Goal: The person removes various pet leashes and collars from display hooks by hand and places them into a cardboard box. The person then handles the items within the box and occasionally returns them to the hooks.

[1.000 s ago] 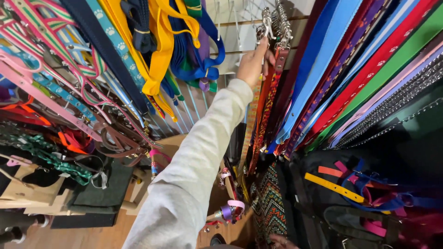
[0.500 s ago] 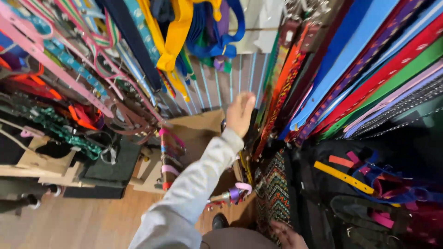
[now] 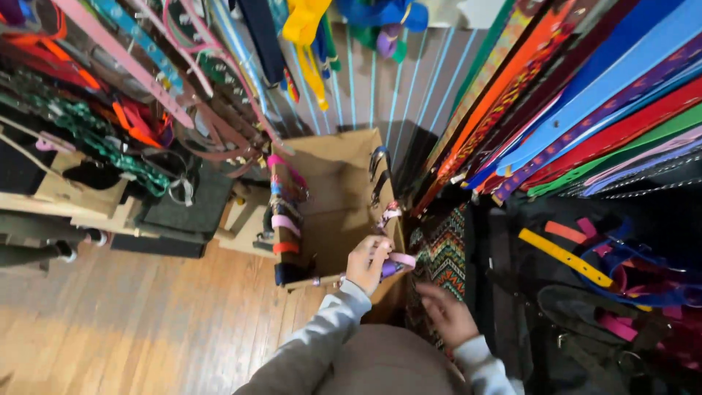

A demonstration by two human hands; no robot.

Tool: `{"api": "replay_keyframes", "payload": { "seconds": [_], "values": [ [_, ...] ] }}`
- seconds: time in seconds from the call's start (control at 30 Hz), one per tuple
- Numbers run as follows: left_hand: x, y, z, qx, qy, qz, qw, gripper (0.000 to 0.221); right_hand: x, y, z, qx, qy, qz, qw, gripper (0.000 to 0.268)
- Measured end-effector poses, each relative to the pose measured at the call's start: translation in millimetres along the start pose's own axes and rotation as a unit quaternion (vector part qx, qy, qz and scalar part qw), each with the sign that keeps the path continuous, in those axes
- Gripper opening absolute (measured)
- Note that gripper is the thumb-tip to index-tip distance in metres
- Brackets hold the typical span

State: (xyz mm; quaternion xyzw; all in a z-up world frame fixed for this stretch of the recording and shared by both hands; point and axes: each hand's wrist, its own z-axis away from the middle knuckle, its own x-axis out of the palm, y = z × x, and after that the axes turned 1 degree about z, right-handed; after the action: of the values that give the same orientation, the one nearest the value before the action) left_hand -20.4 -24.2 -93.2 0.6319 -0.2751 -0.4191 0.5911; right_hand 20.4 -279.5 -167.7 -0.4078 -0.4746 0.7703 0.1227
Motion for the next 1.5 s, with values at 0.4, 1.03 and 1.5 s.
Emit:
{"api": "replay_keyframes", "payload": {
  "seconds": [0.4, 1.03, 1.5],
  "values": [
    [-2, -163, 28, -0.015, -0.06, -0.385, 0.921, 0.028, 49, -17, -84, 0.104, 0.068, 0.161, 0.979, 0.065],
    [1, -130, 17, 0.01, -0.01, -0.266, 0.964, 0.015, 70, -43, -53, 0.028, 0.146, 0.177, 0.973, 0.029],
    [-19, 23, 42, -0.328, -0.102, 0.548, 0.763, 0.09, -22, -170, 10, -0.214, -0.031, -0.097, 0.972, 0.026]
  ]
}}
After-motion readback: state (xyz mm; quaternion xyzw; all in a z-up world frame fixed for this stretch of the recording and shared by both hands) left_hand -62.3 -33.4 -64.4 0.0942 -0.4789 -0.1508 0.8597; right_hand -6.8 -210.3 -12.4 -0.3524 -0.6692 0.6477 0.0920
